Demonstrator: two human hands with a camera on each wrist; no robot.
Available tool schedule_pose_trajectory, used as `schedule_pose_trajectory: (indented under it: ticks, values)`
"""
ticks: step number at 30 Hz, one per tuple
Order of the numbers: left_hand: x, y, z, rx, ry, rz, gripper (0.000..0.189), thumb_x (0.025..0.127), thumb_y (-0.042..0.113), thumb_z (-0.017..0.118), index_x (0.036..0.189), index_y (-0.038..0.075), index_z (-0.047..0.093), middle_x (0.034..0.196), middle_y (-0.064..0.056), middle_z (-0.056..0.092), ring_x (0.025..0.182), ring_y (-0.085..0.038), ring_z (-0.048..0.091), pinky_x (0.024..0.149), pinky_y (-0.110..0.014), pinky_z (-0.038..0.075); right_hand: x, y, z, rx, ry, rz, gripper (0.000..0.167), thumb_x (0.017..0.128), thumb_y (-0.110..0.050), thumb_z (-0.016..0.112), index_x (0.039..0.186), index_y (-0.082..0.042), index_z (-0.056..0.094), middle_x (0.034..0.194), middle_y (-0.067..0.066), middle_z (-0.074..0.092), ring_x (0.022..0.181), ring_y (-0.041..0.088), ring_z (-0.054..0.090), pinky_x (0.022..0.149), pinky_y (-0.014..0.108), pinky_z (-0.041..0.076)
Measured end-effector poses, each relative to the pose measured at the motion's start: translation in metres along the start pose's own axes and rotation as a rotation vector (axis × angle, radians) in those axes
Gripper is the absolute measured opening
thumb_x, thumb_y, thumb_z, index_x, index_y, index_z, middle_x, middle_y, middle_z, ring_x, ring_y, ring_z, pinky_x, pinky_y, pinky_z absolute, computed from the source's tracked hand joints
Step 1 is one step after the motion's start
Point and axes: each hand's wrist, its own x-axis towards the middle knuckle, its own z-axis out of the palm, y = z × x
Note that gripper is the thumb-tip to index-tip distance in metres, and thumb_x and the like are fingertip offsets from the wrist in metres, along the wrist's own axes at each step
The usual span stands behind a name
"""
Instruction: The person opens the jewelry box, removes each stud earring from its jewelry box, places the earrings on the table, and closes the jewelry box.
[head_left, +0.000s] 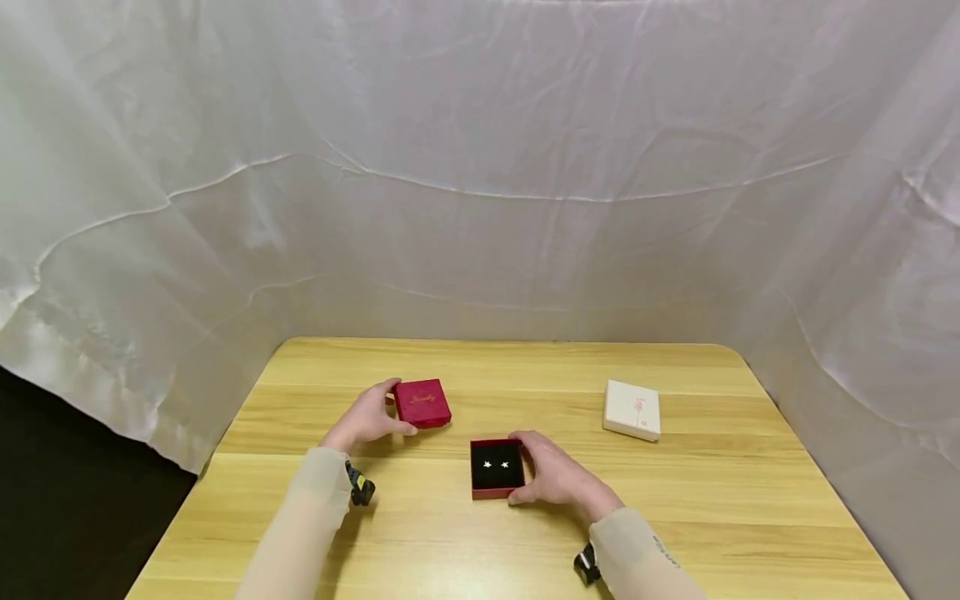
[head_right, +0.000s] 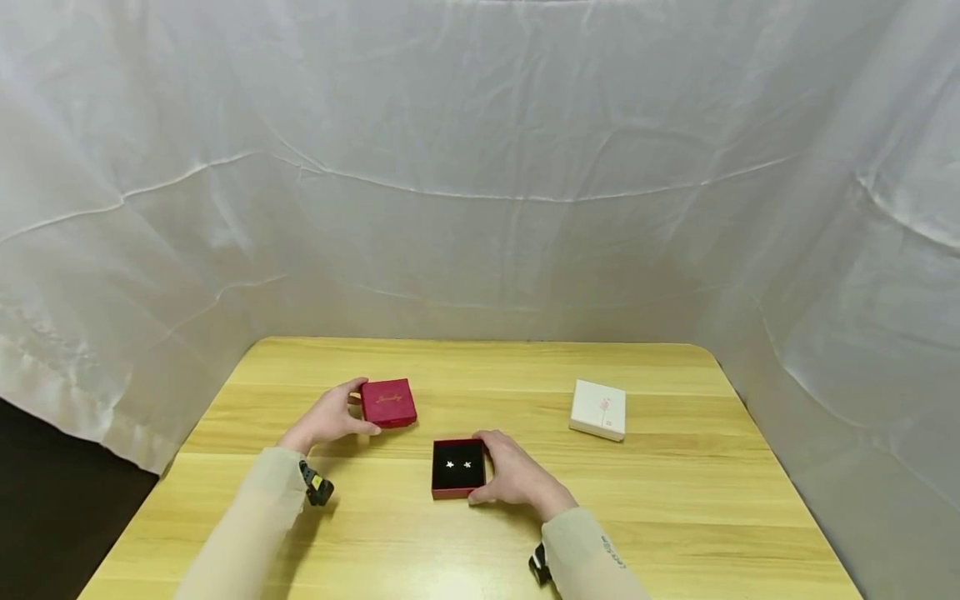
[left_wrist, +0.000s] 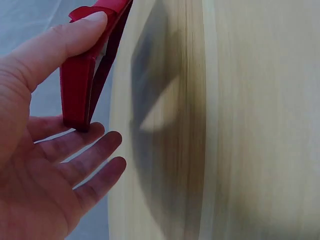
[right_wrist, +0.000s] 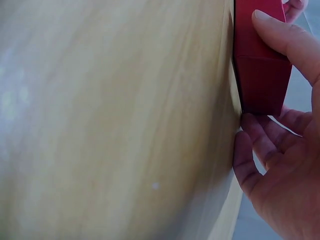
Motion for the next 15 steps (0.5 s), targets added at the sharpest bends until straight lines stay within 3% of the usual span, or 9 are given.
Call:
schedule_pose_trajectory:
  ticks: [7,11,15]
  values:
    - [0.0047,-0.0055,-0.0036,0.0,-0.064,-0.014,0.104,0.073,0.006,0.085,0.151,-0.009,0.018,0.14,-0.03,0.046,0.125,-0.042,0.05,0.108,-0.053,0.032,-0.0004,0.0,-0.0003,0.014,-0.005,0.003,0.091,0.069,-0.028,0.091,0.142,-0.002,0.043,0.138,0.014,0.05,0.129,0.031,0.045,0.108,0.051,0.034]
    - [0.0076,-0.008,-0.0038,0.03,-0.076,-0.014,0.099,0.075,0.0,0.082,0.152,-0.009,0.019,0.141,-0.03,0.045,0.124,-0.041,0.05,0.108,-0.053,0.033,-0.0003,0.0003,-0.0002,0.014,-0.006,0.001,0.09,0.069,-0.029,0.09,0.142,-0.002,0.043,0.136,0.011,0.051,0.127,0.029,0.046,0.107,0.051,0.035]
    - [0.0096,-0.0082,-0.0022,0.001,-0.079,-0.023,0.091,0.079,-0.004,0.076,0.151,-0.008,0.022,0.141,-0.03,0.045,0.126,-0.042,0.049,0.107,-0.053,0.034,-0.0007,0.0006,-0.0001,0.014,-0.005,0.005,0.091,0.069,-0.029,0.091,0.142,-0.002,0.043,0.136,0.012,0.051,0.126,0.03,0.046,0.107,0.051,0.035]
